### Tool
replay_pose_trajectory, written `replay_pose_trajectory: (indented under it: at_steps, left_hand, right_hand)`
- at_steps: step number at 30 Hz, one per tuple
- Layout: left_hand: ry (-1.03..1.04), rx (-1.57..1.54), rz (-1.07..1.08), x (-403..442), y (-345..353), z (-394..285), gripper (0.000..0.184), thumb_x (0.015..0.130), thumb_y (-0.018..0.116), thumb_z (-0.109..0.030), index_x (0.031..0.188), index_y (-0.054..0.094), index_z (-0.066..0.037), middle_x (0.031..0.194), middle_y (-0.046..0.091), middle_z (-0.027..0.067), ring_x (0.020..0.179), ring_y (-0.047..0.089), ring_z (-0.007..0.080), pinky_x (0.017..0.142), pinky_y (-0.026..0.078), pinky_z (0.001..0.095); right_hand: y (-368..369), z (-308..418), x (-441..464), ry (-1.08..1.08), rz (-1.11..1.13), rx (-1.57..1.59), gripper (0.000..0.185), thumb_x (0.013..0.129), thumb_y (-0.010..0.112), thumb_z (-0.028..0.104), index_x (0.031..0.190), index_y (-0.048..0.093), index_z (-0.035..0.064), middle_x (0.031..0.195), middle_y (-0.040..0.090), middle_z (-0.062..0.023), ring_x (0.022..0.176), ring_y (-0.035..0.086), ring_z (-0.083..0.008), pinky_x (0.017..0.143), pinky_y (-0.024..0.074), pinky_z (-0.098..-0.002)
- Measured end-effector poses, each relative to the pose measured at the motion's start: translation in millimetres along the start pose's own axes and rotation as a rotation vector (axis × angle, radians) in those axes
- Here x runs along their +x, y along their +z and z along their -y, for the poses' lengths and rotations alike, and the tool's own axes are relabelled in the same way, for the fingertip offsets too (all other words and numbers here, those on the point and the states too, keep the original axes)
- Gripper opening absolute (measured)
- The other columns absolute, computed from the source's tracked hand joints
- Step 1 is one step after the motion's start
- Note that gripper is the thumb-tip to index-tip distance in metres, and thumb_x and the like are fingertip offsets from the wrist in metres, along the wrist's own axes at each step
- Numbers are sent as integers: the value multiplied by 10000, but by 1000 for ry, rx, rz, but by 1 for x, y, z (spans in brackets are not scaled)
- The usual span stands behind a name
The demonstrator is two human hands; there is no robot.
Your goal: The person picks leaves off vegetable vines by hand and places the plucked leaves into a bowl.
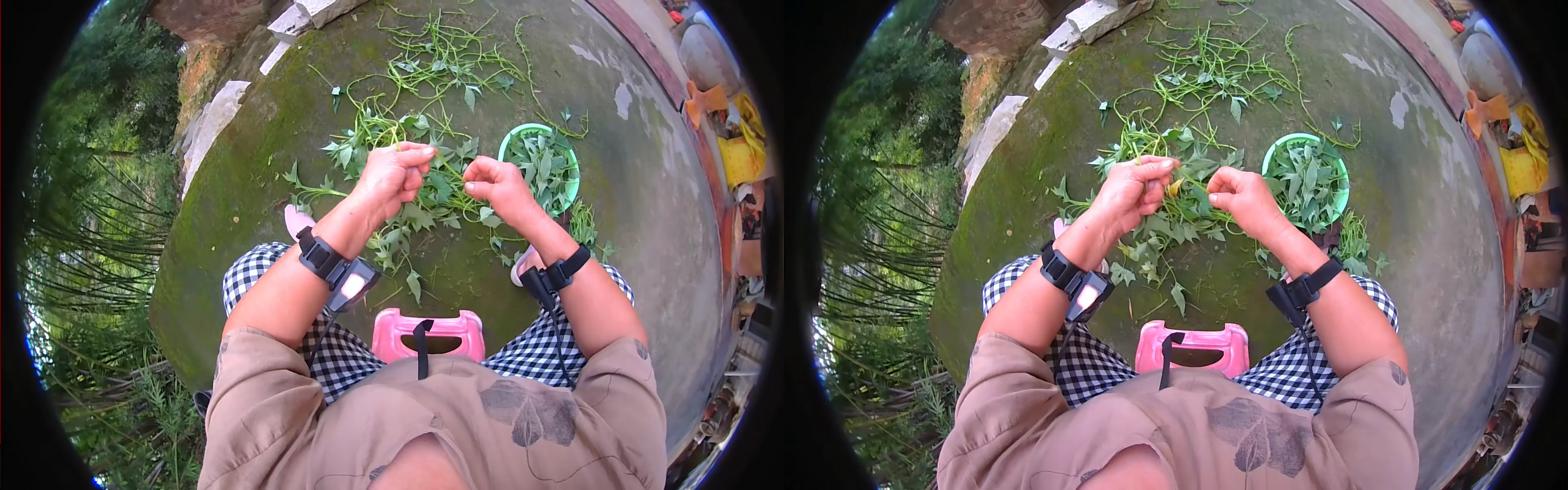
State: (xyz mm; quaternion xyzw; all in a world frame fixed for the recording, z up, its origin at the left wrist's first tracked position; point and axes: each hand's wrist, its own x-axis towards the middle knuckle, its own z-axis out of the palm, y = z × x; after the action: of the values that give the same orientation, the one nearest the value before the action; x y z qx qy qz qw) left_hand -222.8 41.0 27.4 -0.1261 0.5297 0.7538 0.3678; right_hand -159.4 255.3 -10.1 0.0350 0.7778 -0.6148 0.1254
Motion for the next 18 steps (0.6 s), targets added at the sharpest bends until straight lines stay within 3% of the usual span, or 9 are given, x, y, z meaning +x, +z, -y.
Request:
replay_pose_trajectory:
  at_steps: [6, 11, 14, 16, 18]
  left_hand:
    - [-38, -33, 39, 3, 3, 13, 117, 882, 647, -113, 940, 595, -25, 717, 573, 22, 469, 393, 62, 387, 257, 215]
    - [-37, -30, 163, -5, 22, 4, 93, 861, 648, -93, 883, 610, -11, 717, 601, 44, 474, 425, 69, 383, 271, 217]
    - [6, 80, 273, -13, 28, -12, 105, 857, 634, -79, 894, 623, 18, 726, 620, 63, 465, 440, 62, 371, 281, 206]
    - [5, 194, 309, -23, 34, -21, 113, 858, 628, -76, 908, 625, 25, 731, 625, 70, 459, 439, 56, 365, 279, 199]
    - [17, 256, 243, -25, 33, -20, 126, 857, 633, -83, 934, 628, 17, 734, 635, 80, 456, 445, 50, 358, 287, 193]
  right_hand:
    - [6, 20, -10, -62, 9, -57, 201, 787, 714, 128, 926, 634, 7, 711, 615, -9, 627, 529, -75, 570, 439, -257]
    - [24, 48, -27, -155, -328, -246, 166, 748, 720, 116, 862, 639, 28, 600, 585, -61, 514, 535, -136, 511, 424, -290]
    - [20, 68, -43, -186, -369, -211, 112, 749, 705, 81, 827, 646, 26, 642, 609, -68, 546, 567, -163, 530, 438, -308]
    - [15, 75, -50, -270, -387, -317, 86, 746, 706, 71, 807, 660, 31, 773, 632, -70, 621, 595, -167, 576, 454, -304]
    - [9, 80, -52, -287, -375, -437, 97, 745, 716, 82, 814, 668, 34, 853, 638, -71, 665, 605, -155, 602, 460, -293]
